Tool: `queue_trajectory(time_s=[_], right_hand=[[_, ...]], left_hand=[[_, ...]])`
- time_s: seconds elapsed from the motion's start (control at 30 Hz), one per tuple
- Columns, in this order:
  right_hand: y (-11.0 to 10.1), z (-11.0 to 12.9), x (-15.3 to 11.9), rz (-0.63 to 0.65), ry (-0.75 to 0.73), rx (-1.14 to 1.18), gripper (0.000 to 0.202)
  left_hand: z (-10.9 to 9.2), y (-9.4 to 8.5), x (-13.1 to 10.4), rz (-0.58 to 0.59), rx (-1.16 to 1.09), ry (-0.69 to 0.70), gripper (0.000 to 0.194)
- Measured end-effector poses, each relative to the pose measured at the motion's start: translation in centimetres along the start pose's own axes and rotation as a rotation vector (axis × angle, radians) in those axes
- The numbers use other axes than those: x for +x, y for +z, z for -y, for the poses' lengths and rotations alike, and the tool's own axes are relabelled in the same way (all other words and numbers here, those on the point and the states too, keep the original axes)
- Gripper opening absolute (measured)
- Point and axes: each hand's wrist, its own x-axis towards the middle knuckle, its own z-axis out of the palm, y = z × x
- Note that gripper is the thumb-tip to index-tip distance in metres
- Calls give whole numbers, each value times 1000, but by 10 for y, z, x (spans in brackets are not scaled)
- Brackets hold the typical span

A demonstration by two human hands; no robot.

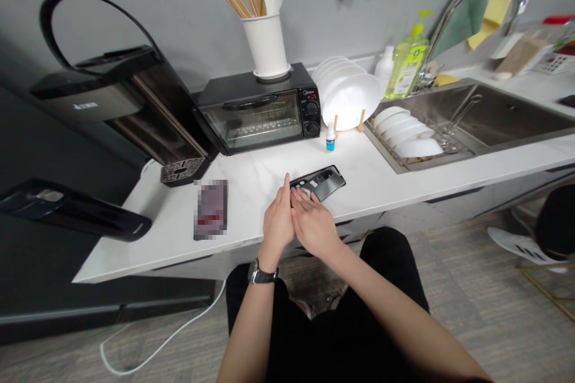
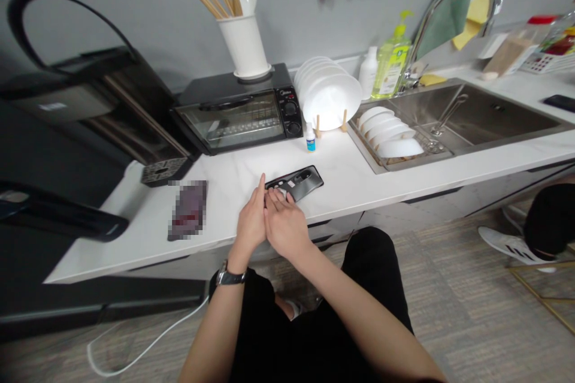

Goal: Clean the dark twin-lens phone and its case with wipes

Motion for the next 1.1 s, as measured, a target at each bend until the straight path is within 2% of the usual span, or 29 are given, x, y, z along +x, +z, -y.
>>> queue_trajectory(time_s=[0.07, 0.13, 0.27, 0.43, 0.57, 0.67, 0.8, 0.87, 1.0, 1.1], right_hand=[[-4, 1, -12, 15, -27, 30, 49], [-9, -8, -22, 28, -47, 36, 48], [-17, -46, -31, -6, 14, -45, 49], [-23, -91, -15, -53, 160, -151, 50], [-21, -101, 12, -43, 259, -186, 49], [-16, -94, 30, -57, 325, -226, 49], [-5, -69, 39, -70, 294, -236, 48], [0, -50, 36, -35, 228, -192, 49], [3, -13, 19, 18, 59, -72, 51], [-4, -2, 1, 46, -4, 16, 52]], left_hand=[[0, 0, 0, 7, 24, -5, 82], [-2, 0, 1, 8, 57, -32, 88], [-7, 2, 4, -5, 63, -55, 111], [-9, 1, 5, -8, 41, -31, 114], [-10, -1, 6, -6, 33, -21, 110], [-11, -2, 6, -2, 21, -19, 110], [-9, 1, 7, -4, 10, -25, 110], [-7, 1, 6, -3, 13, -25, 105], [-2, 0, 2, 0, 30, 7, 83], [-1, -1, -1, 15, 50, -4, 89]])
